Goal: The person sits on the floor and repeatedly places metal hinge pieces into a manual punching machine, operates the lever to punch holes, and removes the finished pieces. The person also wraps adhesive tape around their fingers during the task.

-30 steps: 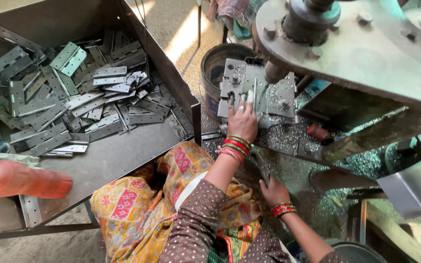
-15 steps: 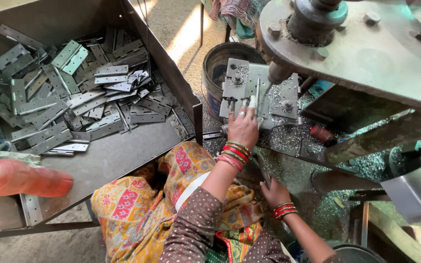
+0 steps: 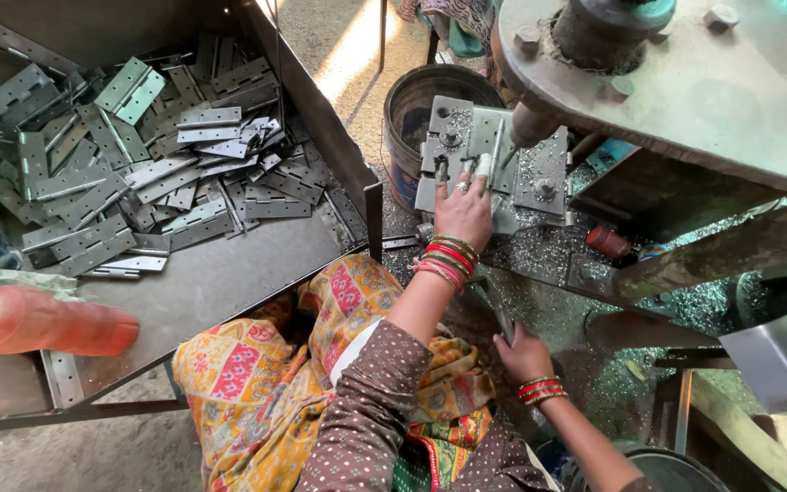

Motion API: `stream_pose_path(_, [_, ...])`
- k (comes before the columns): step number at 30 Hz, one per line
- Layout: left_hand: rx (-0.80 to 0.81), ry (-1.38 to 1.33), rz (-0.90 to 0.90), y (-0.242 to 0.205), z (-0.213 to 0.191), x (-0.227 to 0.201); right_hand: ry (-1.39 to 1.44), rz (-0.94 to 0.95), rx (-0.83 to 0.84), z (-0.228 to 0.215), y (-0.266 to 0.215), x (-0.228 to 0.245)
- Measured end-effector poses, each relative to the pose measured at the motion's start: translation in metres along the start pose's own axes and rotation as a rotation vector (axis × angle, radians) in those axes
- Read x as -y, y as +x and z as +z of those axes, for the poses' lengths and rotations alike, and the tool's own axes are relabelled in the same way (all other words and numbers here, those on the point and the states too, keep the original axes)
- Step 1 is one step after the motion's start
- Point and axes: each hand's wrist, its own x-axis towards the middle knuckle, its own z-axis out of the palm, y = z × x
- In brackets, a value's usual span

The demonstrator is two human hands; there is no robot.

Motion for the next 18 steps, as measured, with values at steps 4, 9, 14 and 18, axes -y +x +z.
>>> stream_pose_path(4, [0.046, 0.024, 0.023, -0.011, -0.007, 0.001, -0.011, 0.018, 0.135, -0.003, 0.005, -0.005])
stream_pose_path(9, [0.071, 0.027, 0.024, -0.009, -0.009, 0.0, -0.065, 0.142, 0.252, -0.034, 0.014, -0.01])
stream_pose_path(14, [0.0, -0.01, 0.027, -0.013, -0.01, 0.001, 0.117, 0.007, 0.025, -0.001, -0.008, 0.001])
stream_pose_path(18, [0.079, 0.024, 0.046, -0.008, -0.016, 0.006, 0.084, 0.114, 0.214, -0.032, 0.005, 0.002])
